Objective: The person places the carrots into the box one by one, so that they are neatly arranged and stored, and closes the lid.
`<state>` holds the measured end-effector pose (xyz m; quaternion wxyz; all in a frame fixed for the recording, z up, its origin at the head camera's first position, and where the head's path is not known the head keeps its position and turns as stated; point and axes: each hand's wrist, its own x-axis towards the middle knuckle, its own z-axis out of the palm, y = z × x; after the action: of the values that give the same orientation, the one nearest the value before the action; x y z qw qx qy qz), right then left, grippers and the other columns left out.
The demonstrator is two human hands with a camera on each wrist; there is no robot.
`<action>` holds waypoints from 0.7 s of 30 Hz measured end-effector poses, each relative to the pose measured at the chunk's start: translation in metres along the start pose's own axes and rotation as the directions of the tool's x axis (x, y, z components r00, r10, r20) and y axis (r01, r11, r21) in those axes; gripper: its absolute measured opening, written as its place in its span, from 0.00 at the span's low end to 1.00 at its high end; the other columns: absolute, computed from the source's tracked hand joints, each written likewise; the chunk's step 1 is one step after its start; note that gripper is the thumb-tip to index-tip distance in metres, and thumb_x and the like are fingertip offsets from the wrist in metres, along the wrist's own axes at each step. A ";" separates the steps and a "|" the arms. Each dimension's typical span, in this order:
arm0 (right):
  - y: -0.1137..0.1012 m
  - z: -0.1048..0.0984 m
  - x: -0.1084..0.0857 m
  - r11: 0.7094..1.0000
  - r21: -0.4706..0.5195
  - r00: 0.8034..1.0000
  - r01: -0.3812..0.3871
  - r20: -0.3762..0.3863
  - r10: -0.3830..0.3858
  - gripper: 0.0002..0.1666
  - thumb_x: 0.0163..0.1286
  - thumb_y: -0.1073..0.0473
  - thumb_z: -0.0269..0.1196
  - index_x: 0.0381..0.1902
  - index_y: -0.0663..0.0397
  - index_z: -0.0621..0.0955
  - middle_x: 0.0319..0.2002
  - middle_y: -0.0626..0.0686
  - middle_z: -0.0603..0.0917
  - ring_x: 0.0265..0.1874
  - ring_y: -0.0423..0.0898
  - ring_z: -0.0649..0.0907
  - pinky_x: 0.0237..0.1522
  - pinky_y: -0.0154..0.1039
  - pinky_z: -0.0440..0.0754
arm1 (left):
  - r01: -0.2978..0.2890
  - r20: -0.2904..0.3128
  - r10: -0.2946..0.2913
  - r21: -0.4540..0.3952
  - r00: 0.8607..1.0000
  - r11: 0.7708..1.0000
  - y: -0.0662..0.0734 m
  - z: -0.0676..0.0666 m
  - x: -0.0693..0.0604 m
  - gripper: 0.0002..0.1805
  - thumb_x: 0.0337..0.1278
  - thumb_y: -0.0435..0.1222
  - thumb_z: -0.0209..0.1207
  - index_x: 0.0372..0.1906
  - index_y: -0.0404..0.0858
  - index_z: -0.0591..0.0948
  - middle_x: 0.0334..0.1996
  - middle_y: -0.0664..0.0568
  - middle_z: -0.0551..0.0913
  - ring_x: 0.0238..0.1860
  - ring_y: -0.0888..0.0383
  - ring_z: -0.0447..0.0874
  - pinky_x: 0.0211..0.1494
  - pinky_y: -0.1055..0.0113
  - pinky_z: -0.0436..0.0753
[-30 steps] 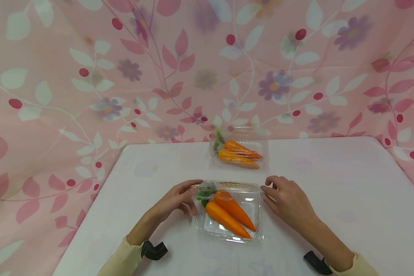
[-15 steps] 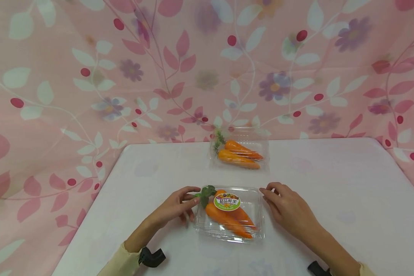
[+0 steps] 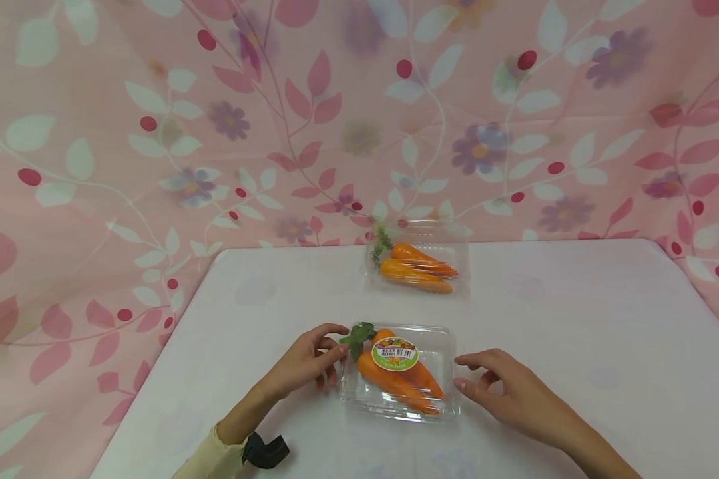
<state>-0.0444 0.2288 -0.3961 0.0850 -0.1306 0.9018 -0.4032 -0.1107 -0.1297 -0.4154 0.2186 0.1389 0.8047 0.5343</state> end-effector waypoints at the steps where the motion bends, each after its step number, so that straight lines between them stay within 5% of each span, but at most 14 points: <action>1: -0.001 0.000 -0.002 1.000 0.016 1.000 -0.008 0.024 0.008 0.22 0.68 0.44 0.66 0.56 0.43 0.80 0.51 0.47 0.80 0.37 0.34 0.79 0.31 0.33 0.76 | -0.002 -0.010 0.002 0.010 1.000 1.000 0.000 0.001 0.000 0.21 0.70 0.41 0.57 0.63 0.37 0.72 0.34 0.48 0.82 0.22 0.46 0.83 0.20 0.63 0.82; 8: -0.004 0.000 -0.006 0.987 0.041 0.981 -0.156 0.123 0.150 0.32 0.61 0.40 0.70 0.54 0.52 0.77 0.48 0.50 0.79 0.40 0.44 0.78 0.32 0.36 0.76 | -0.014 -0.061 0.016 0.038 0.998 0.999 0.002 0.006 0.000 0.21 0.70 0.38 0.57 0.63 0.35 0.72 0.33 0.50 0.82 0.19 0.52 0.82 0.19 0.60 0.82; 12: -0.003 0.003 -0.009 0.985 0.020 0.976 -0.172 0.141 0.167 0.34 0.58 0.39 0.72 0.54 0.51 0.76 0.47 0.50 0.77 0.42 0.45 0.77 0.35 0.38 0.76 | -0.017 -0.072 0.019 0.031 0.997 0.999 0.003 0.007 -0.001 0.22 0.69 0.38 0.58 0.62 0.34 0.71 0.33 0.50 0.82 0.19 0.52 0.82 0.19 0.61 0.82; 21: 0.005 0.015 -0.012 0.972 0.152 0.963 -0.182 0.228 0.144 0.20 0.65 0.47 0.69 0.46 0.53 0.79 0.39 0.50 0.77 0.39 0.44 0.77 0.33 0.34 0.74 | 0.003 -0.055 -0.004 -0.014 0.998 1.000 0.007 0.009 -0.006 0.25 0.67 0.36 0.60 0.65 0.34 0.69 0.38 0.49 0.84 0.24 0.51 0.84 0.21 0.63 0.82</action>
<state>-0.0296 0.2254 -0.4092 0.2259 -0.0907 0.8568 -0.4545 -0.1013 -0.1226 -0.4110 0.1982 0.1213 0.8068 0.5432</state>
